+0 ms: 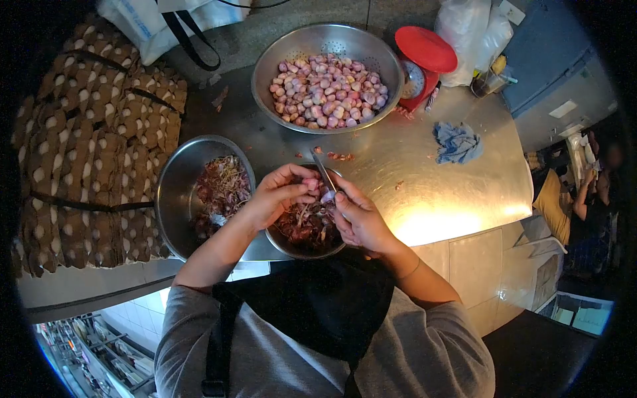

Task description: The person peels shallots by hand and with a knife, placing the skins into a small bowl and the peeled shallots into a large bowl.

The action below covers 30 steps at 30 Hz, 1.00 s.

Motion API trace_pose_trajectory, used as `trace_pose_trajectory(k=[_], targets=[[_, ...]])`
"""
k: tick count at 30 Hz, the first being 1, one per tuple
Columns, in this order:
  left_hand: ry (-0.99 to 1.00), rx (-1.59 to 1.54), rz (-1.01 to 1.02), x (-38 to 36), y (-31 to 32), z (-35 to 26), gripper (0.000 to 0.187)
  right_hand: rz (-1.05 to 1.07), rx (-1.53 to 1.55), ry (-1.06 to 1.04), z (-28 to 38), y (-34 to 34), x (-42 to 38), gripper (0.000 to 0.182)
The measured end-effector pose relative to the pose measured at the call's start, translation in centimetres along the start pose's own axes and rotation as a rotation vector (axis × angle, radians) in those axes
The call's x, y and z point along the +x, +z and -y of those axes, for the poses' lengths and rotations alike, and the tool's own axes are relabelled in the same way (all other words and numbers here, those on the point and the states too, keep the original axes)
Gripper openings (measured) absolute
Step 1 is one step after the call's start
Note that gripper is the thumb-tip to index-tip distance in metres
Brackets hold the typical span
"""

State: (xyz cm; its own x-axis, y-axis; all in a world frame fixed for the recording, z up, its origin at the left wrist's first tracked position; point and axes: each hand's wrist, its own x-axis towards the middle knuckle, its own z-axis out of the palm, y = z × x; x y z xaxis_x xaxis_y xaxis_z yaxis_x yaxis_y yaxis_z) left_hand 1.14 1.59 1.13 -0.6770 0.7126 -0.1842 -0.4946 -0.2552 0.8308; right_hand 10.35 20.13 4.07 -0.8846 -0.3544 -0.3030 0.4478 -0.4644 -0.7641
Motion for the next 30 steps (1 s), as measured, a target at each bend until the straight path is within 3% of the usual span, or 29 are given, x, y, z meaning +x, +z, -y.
trace_pose_trajectory(k=[6,12,15,17,19,21,24,28,30], targets=[[0.081,-0.017,-0.028,0.2,-0.1,0.2,0.019,-0.038,-0.188,-0.077,-1.6,0.1,0.6,0.044],[0.109,-0.003,-0.099,0.0,-0.1,0.2,0.027,-0.284,-0.991,-0.550,-2.8,1.5,1.5,0.043],[0.162,0.036,-0.098,0.0,-0.1,0.3,0.025,-0.302,-0.988,-0.285,-1.6,2.2,0.8,0.042],[0.181,0.037,-0.077,0.1,-0.4,0.5,0.025,-0.295,-1.040,-0.546,-2.6,1.1,1.6,0.041],[0.167,0.015,-0.066,0.1,-0.3,0.4,0.025,-0.260,-0.847,-0.514,-2.5,0.8,1.6,0.040],[0.116,-0.030,-0.066,0.0,0.0,0.1,0.024,-0.196,-0.414,-0.190,-1.7,0.9,0.8,0.040],[0.114,-0.067,-0.018,-0.1,0.3,-0.1,0.023,-0.257,-0.166,-0.127,-0.7,0.6,0.6,0.040],[0.105,-0.084,-0.032,-0.2,0.4,-0.2,0.025,-0.143,-0.209,-0.141,-0.6,0.7,0.2,0.040],[0.094,-0.096,-0.059,-0.1,0.0,-0.1,0.027,-0.177,-0.520,-0.211,-1.6,0.8,0.4,0.040]])
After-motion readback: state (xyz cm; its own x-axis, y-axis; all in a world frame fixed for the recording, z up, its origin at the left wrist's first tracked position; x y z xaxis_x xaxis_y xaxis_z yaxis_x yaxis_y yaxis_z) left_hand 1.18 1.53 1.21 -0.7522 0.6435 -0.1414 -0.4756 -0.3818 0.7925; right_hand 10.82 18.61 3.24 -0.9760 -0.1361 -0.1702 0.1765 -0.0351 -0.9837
